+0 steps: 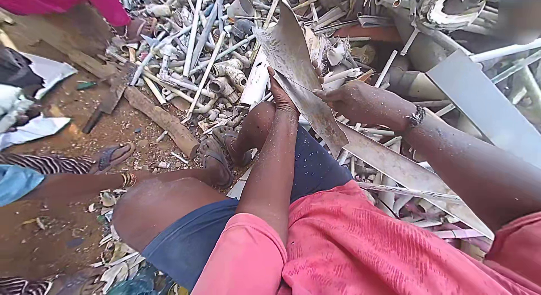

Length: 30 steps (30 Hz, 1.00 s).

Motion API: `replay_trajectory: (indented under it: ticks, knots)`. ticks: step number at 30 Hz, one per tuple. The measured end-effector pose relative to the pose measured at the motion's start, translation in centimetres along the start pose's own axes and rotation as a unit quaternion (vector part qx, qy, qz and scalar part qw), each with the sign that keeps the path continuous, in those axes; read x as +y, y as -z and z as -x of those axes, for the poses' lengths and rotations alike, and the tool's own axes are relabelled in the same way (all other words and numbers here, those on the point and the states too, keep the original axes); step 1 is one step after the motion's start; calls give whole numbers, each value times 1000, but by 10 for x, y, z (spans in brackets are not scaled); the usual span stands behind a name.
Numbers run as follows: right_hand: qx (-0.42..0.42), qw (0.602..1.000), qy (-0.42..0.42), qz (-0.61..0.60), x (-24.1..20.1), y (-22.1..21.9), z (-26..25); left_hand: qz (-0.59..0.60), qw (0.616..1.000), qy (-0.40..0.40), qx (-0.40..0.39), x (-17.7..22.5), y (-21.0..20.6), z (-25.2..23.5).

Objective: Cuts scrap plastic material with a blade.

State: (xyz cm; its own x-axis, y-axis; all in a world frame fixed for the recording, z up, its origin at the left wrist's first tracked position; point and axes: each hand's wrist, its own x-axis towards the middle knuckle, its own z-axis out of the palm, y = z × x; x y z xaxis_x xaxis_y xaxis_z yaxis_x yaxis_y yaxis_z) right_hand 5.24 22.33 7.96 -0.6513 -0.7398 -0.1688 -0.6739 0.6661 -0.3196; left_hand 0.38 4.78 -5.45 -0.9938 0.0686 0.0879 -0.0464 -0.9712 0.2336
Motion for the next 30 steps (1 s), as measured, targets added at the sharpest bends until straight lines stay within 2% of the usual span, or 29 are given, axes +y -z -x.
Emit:
replay_trajectory:
  ticks: [4, 8, 14, 15, 17, 21, 27, 30]
  knots:
    - [-32, 999, -29, -24, -1, 14, 34, 13, 1000, 4, -3, 8, 2, -6]
    - [8, 999, -27, -21, 7, -3, 24, 9, 999, 31, 12, -4, 3, -5]
    - [0, 999, -10, -44, 16, -6, 32, 14, 999, 35, 21, 5, 3, -8]
    - [1, 999, -4, -45, 18, -6, 29, 13, 999, 43, 14, 3, 7, -10]
    - [9, 999, 0, -51, 19, -10, 21, 29, 996, 67, -49, -9, 29, -20]
    - [0, 999, -7, -50, 12, -9, 23, 12, 998, 43, 36, -2, 1, -5]
    - [-14, 997, -58, -49, 5, -8, 12, 0, 998, 44, 34, -5, 5, -8]
    - [-22, 998, -44, -51, 2, -9, 15, -1, 999, 35, 34, -3, 8, -6]
